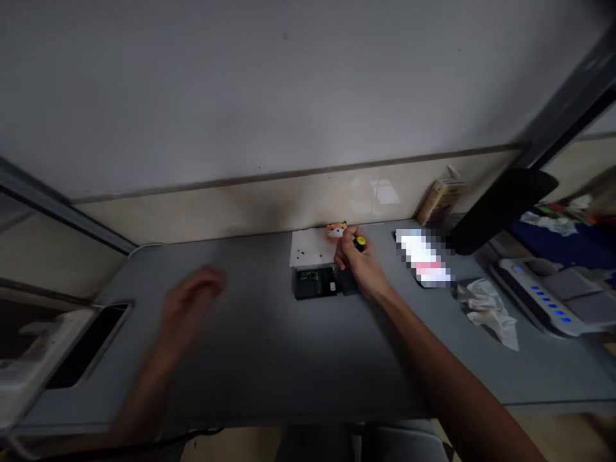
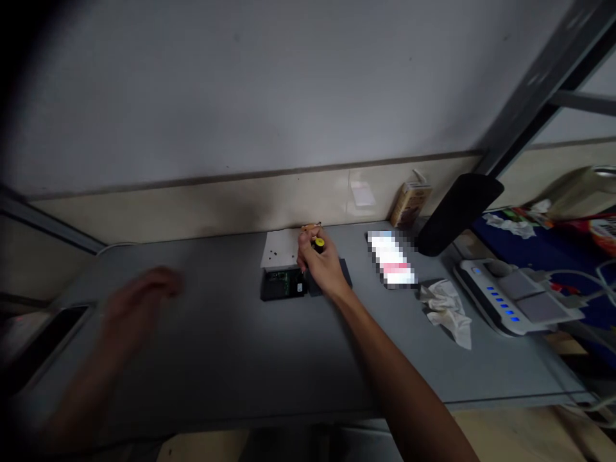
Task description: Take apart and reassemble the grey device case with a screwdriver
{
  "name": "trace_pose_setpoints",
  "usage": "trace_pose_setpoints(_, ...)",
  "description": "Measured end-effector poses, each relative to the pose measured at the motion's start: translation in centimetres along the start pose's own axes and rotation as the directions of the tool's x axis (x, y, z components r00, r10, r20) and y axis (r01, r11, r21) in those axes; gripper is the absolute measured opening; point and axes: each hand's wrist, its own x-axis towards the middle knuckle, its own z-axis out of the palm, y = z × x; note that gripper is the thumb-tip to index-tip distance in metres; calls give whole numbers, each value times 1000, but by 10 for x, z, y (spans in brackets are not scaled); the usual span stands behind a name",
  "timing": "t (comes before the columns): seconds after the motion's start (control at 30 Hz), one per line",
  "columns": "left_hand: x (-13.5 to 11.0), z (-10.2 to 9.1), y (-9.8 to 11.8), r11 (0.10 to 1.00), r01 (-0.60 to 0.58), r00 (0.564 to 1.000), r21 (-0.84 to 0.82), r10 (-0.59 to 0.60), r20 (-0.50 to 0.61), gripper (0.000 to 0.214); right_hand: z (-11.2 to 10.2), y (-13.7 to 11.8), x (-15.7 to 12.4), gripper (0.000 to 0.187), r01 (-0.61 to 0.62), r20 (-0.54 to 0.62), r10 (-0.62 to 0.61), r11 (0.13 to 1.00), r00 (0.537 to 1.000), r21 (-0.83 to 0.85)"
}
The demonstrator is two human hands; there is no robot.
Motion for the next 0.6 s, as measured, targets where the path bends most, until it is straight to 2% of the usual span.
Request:
trace_pose_setpoints(0.07, 27, 34, 0, 994, -110, 993, 14, 111, -28, 27, -1, 0, 1, 51, -5, 20, 4, 999, 1000, 37)
trace_pose_setpoints(0.13, 48, 69, 8, 958, -286, 958, 16, 285, 33, 22, 0, -2, 1, 52, -23, 27, 21, 997, 999, 72)
trace_pose_setpoints(0.17, 55, 83, 13, 939, -344, 939, 11, 344, 21, 20, 0, -3, 0, 49, -24, 23, 23, 997, 999, 67)
trace_pose_setpoints(0.23, 62, 103, 22, 920, -392, 919, 1, 392, 27, 19, 0, -4, -1, 43, -12, 4, 12, 1000, 1000, 29)
trace_pose_setpoints(0.3, 63, 111, 24, 914, -405, 914, -9, 405, 39, 19, -2, -3, -1, 47, -9, -14, 9, 1000, 1000, 13)
trace_pose_setpoints(0.47, 54, 110, 16, 910, -415, 906, 3, 413, 95, 26, -6, 3, 2, 55, 8, -34, -10, 998, 999, -68)
trace_pose_setpoints(0.6, 53, 115, 10, 900, -436, 897, 17, 433, 86, 24, -4, -2, 3, 51, -27, 0, 27, 1000, 1000, 9)
